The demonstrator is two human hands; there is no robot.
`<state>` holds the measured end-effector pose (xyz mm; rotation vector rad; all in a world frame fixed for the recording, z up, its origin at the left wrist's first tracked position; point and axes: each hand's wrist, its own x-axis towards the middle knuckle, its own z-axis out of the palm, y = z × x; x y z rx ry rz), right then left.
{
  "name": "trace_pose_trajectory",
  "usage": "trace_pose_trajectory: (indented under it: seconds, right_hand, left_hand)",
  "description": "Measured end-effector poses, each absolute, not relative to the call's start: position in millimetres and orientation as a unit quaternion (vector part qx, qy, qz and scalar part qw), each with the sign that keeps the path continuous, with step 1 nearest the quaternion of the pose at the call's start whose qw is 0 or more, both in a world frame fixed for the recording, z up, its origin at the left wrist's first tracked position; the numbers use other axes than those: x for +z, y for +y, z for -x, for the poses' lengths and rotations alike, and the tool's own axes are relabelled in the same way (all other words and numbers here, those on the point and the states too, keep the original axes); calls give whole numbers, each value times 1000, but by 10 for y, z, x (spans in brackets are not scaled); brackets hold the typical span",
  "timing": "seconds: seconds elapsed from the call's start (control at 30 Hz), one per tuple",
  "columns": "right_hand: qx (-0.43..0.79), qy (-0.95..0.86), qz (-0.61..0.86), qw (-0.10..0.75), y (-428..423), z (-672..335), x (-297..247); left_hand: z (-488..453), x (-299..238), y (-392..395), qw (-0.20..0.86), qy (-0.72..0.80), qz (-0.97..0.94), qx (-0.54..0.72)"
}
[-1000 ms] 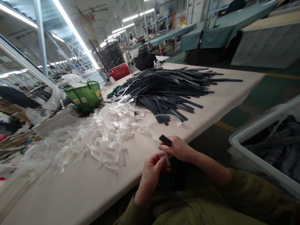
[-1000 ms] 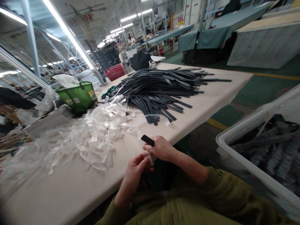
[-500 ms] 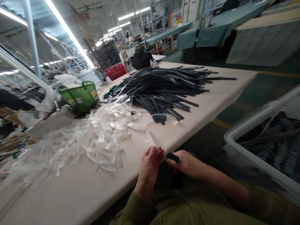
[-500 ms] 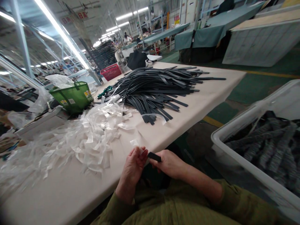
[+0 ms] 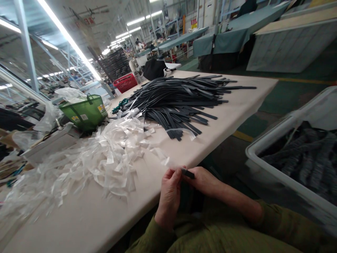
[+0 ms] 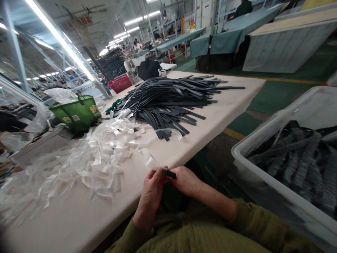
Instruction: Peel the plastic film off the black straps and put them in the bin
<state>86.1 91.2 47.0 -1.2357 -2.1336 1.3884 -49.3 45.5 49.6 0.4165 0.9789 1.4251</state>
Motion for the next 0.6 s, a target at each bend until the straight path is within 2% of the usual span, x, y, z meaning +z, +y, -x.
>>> trace_pose_trajectory:
  seconds: [0.2,0.33,0.47,0.6]
  right_hand:
    - [459,-768,422,146,923,-983,696]
    - [542,-729,388,153,741,-1561,721]
    - [580,-614,510,163,443,-2074,463]
    - [563,-599,540,179,308,-1926,265]
  left_hand:
    - [427,417,414,590,462,-224,623]
    - [356,378,369,604,442,-135,649]
    - [204,261,238,668,435,-82,599]
    - [-11,140,119,731,437,-76,519]
